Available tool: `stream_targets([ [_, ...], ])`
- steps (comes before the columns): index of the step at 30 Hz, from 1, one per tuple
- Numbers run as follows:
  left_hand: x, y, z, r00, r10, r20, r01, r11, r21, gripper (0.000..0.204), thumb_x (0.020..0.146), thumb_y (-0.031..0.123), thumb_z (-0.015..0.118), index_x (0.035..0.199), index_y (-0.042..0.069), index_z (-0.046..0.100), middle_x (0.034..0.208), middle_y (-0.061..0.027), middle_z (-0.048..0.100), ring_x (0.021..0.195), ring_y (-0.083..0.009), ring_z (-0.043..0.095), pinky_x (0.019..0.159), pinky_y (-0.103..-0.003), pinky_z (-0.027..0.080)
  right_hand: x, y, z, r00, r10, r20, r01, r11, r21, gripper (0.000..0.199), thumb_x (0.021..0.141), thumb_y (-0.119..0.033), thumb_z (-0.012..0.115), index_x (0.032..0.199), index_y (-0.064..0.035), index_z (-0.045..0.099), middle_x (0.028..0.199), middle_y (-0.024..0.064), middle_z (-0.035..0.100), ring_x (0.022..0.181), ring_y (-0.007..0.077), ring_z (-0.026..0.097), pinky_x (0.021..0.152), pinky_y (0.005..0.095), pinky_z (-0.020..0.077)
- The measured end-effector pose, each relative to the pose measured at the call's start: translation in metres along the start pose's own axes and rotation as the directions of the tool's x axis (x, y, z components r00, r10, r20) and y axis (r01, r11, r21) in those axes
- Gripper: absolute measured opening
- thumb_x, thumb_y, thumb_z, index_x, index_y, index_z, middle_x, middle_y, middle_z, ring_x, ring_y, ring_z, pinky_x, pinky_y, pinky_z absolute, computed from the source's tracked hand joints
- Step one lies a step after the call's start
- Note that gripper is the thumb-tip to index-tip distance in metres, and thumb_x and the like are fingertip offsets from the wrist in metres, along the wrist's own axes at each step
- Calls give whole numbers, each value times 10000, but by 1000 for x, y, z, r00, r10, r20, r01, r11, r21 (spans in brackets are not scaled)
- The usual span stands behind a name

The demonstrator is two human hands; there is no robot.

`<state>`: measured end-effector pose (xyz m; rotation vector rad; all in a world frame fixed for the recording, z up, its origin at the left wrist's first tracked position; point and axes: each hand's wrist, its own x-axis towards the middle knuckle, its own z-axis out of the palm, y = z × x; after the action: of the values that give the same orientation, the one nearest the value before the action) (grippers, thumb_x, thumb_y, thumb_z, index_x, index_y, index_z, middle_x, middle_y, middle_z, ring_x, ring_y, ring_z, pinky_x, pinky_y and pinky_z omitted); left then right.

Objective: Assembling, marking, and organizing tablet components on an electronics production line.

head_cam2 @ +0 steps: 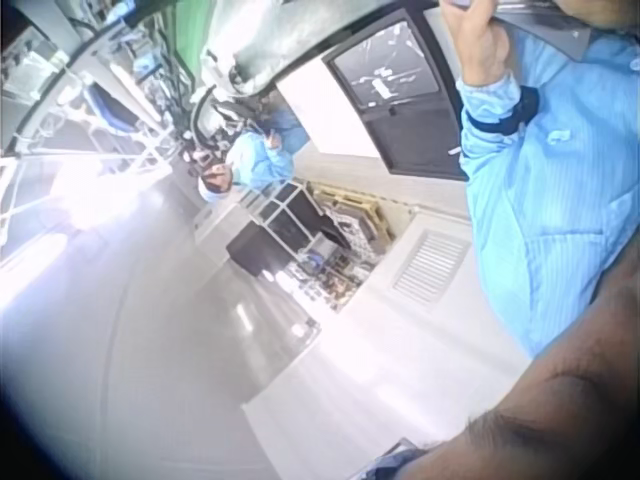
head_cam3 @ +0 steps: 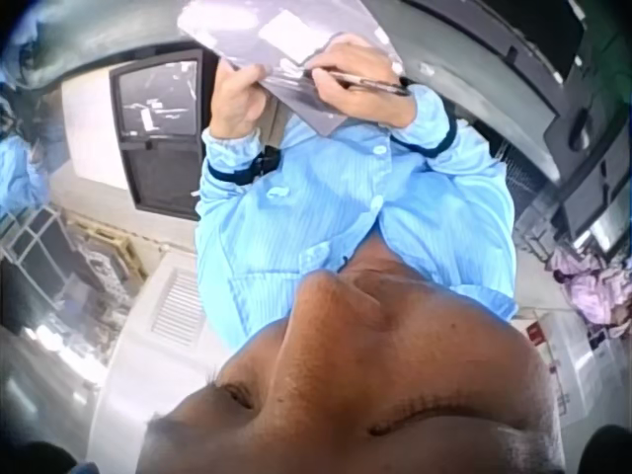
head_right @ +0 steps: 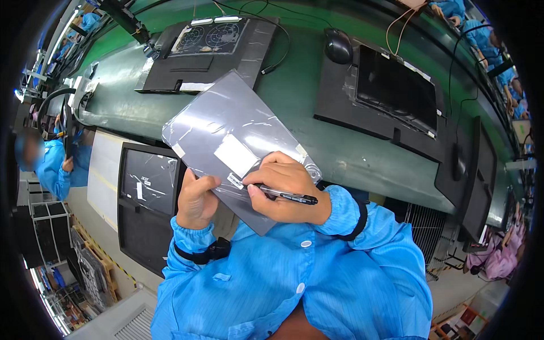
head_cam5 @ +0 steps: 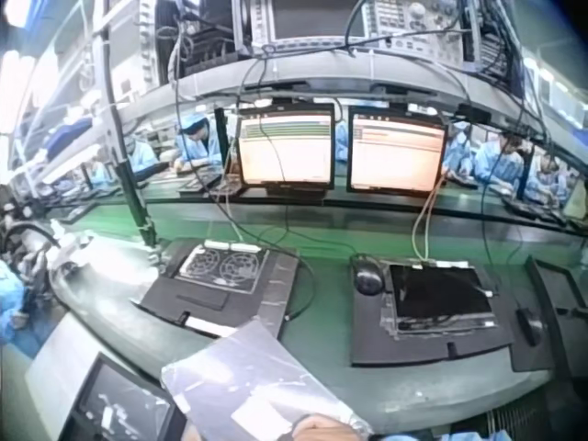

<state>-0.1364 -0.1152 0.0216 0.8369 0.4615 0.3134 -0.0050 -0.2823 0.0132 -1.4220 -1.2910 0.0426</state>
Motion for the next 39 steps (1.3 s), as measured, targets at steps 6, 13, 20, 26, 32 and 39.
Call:
stream_targets([
  [6, 2, 4, -7, 1000, -15, -10, 15, 1000, 1, 580, 776, -66, 567, 1349, -58, 478, 1211, -154, 627, 1140, -254, 630, 1000, -376, 494, 3, 4, 4, 998, -10, 54, 10, 1000, 11, 141, 771, -50, 709, 907, -14, 721, 771, 96, 681, 722, 278, 629, 702, 378, 531],
  [13, -43, 26, -70, 956, 111, -272, -137, 987, -78, 570, 734, -78, 523, 1303, -54, 526, 1204, -141, 642, 1124, -281, 634, 986, -385, 499, 32, -12, -29, 982, 78, 170, -49, 985, -168, 273, 862, -65, 692, 1122, 9, 661, 969, 173, 685, 820, 329, 654, 719, 409, 510],
  [20, -200, 68, -221, 639, 256, -725, -421, 906, -51, 548, 715, 20, 479, 1240, -111, 564, 1220, -217, 653, 1150, -386, 626, 1078, -509, 470, 81, 51, -48, 811, 33, 585, 501, 479, -721, 387, 772, -50, 628, 1159, -38, 627, 974, 109, 585, 916, 275, 596, 850, 394, 469],
  [26, -265, 67, -329, 574, 105, -812, -372, 917, -144, 567, 679, 24, 478, 1222, -111, 568, 1196, -238, 658, 1096, -433, 647, 1048, -542, 515, 103, 53, -44, 768, 151, 622, 472, 523, -710, 461, 816, -81, 663, 1270, -30, 605, 935, 124, 603, 877, 305, 601, 836, 408, 477],
  [32, -266, 44, -364, 598, 38, -801, -203, 973, -105, 491, 679, 28, 499, 1146, -89, 599, 1108, -211, 680, 1028, -403, 674, 987, -517, 557, 140, 45, -6, 834, -80, 546, 382, 798, -466, 308, 899, -188, 673, 1179, -60, 656, 949, 158, 691, 873, 371, 666, 779, 452, 535],
  [39, -248, 33, -342, 175, 547, -818, 120, 813, 570, 591, 770, 73, 595, 1339, -70, 525, 1357, -228, 549, 1327, -346, 491, 1133, -445, 401, 166, 81, 37, 891, 94, 444, 90, 923, -375, 339, 909, -254, 645, 1176, -47, 665, 1062, 132, 696, 988, 335, 675, 854, 445, 540],
])
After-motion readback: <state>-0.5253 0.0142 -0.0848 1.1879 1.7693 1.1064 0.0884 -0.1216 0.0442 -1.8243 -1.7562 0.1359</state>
